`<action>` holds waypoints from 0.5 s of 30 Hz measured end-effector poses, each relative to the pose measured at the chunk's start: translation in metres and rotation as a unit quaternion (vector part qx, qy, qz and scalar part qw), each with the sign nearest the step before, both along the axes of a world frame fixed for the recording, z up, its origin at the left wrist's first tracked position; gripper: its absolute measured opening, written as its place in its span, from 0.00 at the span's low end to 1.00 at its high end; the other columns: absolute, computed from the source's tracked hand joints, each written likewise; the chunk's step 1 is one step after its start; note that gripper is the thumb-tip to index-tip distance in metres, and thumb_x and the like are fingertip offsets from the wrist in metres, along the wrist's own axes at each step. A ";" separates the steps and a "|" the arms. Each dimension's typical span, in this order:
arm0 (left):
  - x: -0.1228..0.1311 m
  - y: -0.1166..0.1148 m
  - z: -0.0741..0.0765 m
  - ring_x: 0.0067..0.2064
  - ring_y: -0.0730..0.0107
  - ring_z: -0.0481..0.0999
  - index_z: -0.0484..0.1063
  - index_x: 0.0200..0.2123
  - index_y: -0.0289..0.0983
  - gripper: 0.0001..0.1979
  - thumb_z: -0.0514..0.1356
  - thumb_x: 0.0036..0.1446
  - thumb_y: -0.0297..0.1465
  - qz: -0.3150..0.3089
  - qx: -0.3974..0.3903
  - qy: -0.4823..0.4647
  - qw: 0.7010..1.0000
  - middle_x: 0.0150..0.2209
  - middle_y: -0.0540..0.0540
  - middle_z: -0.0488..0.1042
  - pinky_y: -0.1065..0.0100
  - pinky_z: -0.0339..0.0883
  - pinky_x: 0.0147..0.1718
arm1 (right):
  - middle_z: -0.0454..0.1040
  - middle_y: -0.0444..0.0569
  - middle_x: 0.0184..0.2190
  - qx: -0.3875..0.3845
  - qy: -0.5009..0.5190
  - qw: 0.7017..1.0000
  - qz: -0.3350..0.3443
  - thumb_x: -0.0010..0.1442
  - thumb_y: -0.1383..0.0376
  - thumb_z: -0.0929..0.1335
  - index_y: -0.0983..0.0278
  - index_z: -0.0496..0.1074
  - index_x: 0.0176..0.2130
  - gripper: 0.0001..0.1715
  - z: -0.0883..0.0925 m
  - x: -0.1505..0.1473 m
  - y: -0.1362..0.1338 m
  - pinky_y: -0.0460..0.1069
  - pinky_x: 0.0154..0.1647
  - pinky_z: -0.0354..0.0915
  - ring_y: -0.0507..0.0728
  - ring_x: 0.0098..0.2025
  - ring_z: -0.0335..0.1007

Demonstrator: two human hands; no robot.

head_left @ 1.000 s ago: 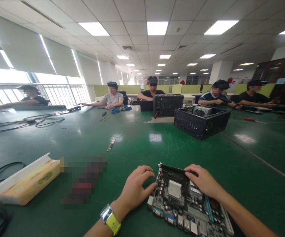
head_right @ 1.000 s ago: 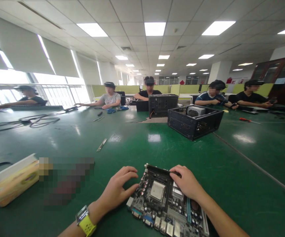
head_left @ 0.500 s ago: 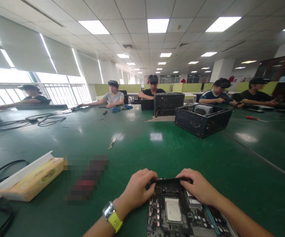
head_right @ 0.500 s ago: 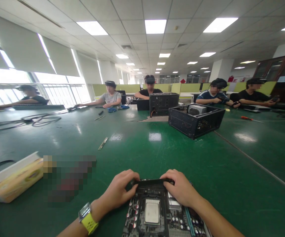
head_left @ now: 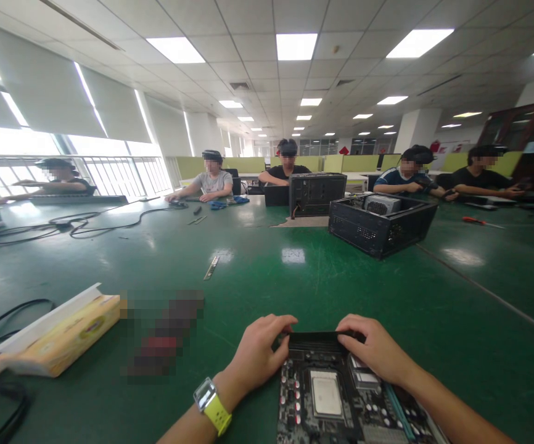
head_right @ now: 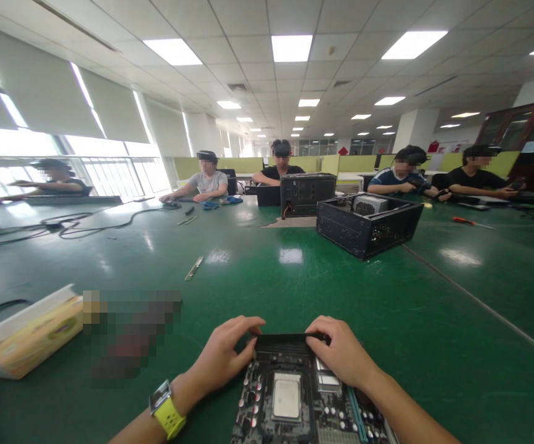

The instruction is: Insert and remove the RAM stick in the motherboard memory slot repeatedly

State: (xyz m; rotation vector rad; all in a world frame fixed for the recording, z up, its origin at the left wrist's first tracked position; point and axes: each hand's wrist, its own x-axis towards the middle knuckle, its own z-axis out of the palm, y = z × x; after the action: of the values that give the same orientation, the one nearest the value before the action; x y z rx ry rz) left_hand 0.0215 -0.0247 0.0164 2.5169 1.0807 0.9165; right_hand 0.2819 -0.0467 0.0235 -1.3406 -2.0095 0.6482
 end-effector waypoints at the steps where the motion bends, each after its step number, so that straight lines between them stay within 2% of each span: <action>1: 0.000 0.000 0.000 0.38 0.67 0.74 0.68 0.47 0.41 0.17 0.54 0.54 0.22 -0.001 0.003 -0.002 1.000 0.36 0.48 0.75 0.66 0.67 0.40 | 0.76 0.47 0.33 0.001 0.001 1.000 0.001 0.57 0.63 0.64 0.63 0.74 0.31 0.11 0.000 0.000 0.000 0.50 0.42 0.63 0.56 0.38 0.70; 10: -0.001 0.002 -0.002 0.38 0.68 0.73 0.68 0.49 0.40 0.19 0.54 0.53 0.23 0.010 -0.002 -0.006 1.000 0.36 0.48 0.75 0.66 0.68 0.40 | 0.76 0.47 0.33 -0.002 -0.008 1.000 0.002 0.57 0.64 0.64 0.62 0.75 0.33 0.10 -0.001 0.001 0.000 0.50 0.43 0.62 0.57 0.39 0.70; 15: -0.002 0.002 -0.001 0.38 0.67 0.73 0.68 0.49 0.40 0.21 0.54 0.51 0.22 0.003 -0.010 -0.004 1.000 0.36 0.47 0.75 0.66 0.68 0.40 | 0.76 0.47 0.32 0.002 -0.004 1.000 0.004 0.57 0.64 0.64 0.63 0.75 0.31 0.10 0.000 0.001 0.000 0.50 0.41 0.62 0.57 0.38 0.69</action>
State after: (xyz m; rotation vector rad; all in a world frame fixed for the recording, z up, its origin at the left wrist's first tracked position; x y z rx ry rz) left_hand 0.0199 -0.0232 0.0155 2.4933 1.0898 0.9102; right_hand 0.2824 -0.0468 0.0235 -1.3364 -2.0228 0.6434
